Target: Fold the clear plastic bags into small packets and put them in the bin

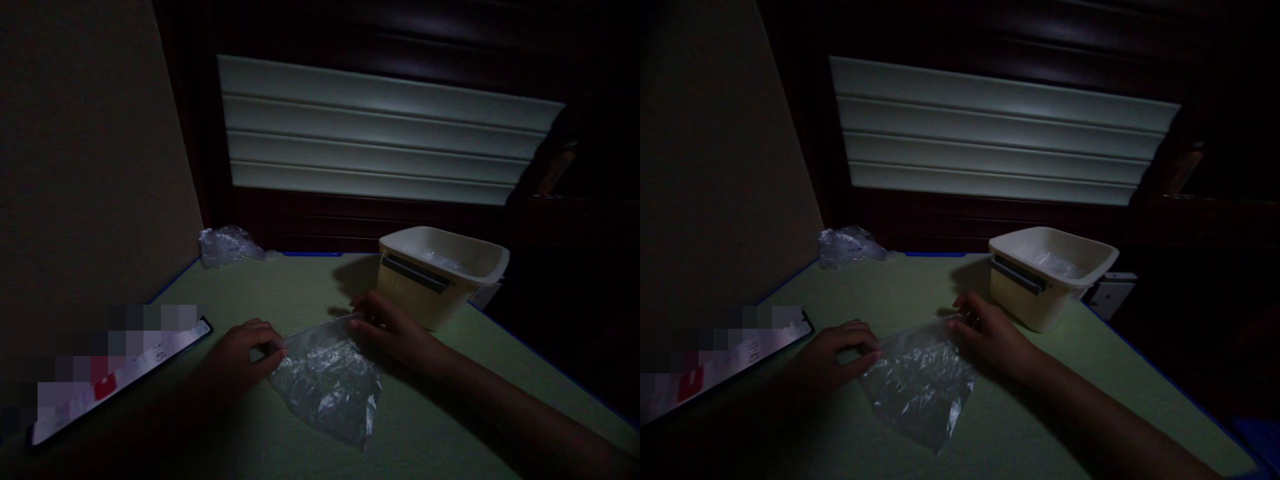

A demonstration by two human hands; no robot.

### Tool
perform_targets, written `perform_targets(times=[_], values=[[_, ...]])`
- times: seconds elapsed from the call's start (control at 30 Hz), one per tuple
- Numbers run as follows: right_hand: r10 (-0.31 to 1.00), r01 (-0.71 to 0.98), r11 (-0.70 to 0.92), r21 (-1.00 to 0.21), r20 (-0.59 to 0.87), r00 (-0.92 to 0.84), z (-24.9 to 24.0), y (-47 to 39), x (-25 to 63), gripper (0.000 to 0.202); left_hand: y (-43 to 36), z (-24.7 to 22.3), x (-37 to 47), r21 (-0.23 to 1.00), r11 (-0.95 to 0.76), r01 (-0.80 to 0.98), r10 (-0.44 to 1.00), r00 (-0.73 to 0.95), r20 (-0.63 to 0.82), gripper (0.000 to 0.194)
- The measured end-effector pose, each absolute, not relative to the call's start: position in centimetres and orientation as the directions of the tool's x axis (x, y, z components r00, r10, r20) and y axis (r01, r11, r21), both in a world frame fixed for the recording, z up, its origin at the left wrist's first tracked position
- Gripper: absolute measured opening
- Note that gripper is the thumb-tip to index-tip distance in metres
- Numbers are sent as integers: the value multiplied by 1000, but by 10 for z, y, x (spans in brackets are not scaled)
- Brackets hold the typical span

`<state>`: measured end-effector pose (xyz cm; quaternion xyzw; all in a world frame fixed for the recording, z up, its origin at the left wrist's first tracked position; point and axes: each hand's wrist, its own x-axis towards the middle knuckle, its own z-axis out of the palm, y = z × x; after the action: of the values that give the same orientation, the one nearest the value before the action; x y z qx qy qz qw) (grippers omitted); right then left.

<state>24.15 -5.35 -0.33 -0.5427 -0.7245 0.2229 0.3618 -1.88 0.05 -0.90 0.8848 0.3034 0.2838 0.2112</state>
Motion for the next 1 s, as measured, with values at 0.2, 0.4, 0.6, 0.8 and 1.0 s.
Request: perform_targets(times=[0.2, 0.4, 0.6, 0.8, 1.0], values=[[967, 521, 216, -825, 109, -229, -10, -48, 253, 40, 1, -10, -21, 560, -715, 418, 670, 638, 379, 17], [974, 579, 188, -794, 76, -212, -9, -47, 253, 18, 1, -10, -21, 569, -712, 411, 665, 655, 359, 12], [973, 645, 218, -732, 110, -204, -8, -49, 252, 12, 0, -8, -22, 505, -770, 391, 607, 692, 390, 13], [950, 684, 307, -662, 173, -259, -4, -52, 252, 9, 0, -9, -23, 416, -829, 373, 541, 723, 430, 16], [888, 708, 459, -538, 246, -389, 0, -54, 253, 19, -4, -10, -25, 302, -903, 305, 419, 781, 464, 20]])
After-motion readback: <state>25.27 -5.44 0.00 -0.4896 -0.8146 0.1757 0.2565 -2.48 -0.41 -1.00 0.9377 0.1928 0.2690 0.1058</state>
